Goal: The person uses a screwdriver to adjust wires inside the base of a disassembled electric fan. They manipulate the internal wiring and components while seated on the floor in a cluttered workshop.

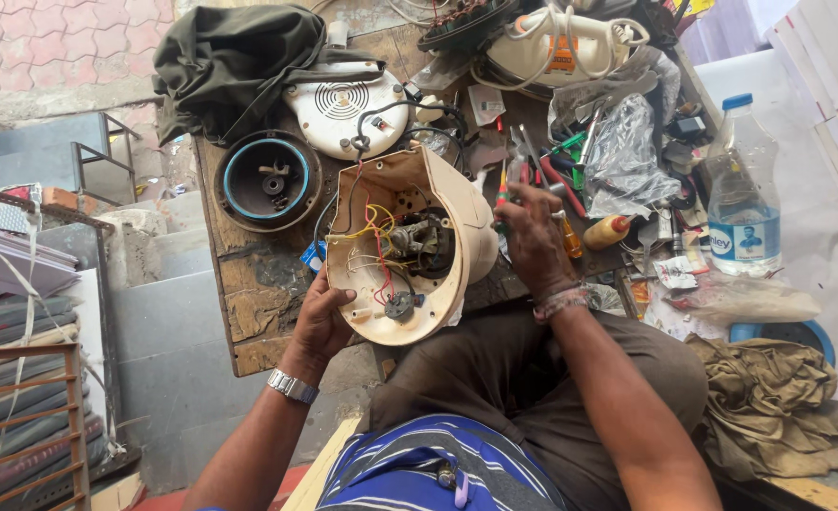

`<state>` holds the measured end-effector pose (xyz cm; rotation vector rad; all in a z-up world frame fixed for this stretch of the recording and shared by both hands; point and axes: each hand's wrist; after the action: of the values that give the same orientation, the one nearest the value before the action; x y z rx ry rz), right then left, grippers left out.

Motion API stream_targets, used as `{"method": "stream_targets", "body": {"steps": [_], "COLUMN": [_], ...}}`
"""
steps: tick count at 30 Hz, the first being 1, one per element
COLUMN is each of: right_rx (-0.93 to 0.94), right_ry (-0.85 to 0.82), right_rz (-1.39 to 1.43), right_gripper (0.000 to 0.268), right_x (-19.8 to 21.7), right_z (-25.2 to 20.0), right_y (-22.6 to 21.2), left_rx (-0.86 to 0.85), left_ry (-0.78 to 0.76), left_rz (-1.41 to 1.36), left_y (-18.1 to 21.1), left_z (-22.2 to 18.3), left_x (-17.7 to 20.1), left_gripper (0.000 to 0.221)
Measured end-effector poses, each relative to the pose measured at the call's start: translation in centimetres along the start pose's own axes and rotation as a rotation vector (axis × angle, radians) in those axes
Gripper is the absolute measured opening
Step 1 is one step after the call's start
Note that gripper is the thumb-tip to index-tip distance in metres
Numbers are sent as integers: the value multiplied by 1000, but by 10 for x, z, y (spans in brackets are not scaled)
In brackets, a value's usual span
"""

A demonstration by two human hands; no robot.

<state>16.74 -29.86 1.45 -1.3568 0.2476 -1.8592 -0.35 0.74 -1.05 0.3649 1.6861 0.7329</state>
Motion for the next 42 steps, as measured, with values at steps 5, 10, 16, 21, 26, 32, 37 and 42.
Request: {"method": "stream_targets", "body": {"steps": [5, 10, 16, 21, 26, 32, 37, 42], "right_rx": [-72, -340, -212, -488, -459, -455, -455, -432], "right_ry": [178, 251, 201, -144, -336, -348, -363, -345], "right_rz": [254, 710, -155, -268, -478, -628, -520, -174], "right_gripper": [30, 28, 39, 18, 21, 9, 12, 20], "right_x": [42, 73, 68, 41, -5, -19, -37, -69], "right_z": [-15, -11, -11, -57, -92, -91, -86, -90], "right_y": [-19, 3, 38, 36, 37, 67, 60, 31], "left_rx": [21, 5, -83, -70, 18, -17, -103, -96], "left_ry": [31, -38, -124, -77, -25, -16, -69, -66], "left_rz": [33, 55, 175, 328, 149, 109, 146, 96], "left_y": [-1, 1, -25, -27, -6, 16, 14, -5], "left_z": [0, 9, 15, 37, 73, 80, 81, 77], "left_x": [-7, -34, -84, -120, -132, -126, -118, -125], "left_gripper": [76, 83, 83, 74, 60, 54, 58, 62]}}
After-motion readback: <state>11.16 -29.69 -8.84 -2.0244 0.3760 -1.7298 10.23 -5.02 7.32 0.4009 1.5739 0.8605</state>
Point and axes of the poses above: each hand's wrist, its own z-axis towards the middle knuckle, its own x-axis out of the back of the hand, y = z × x, and after that the axes turned 15 degrees about -x, right-handed
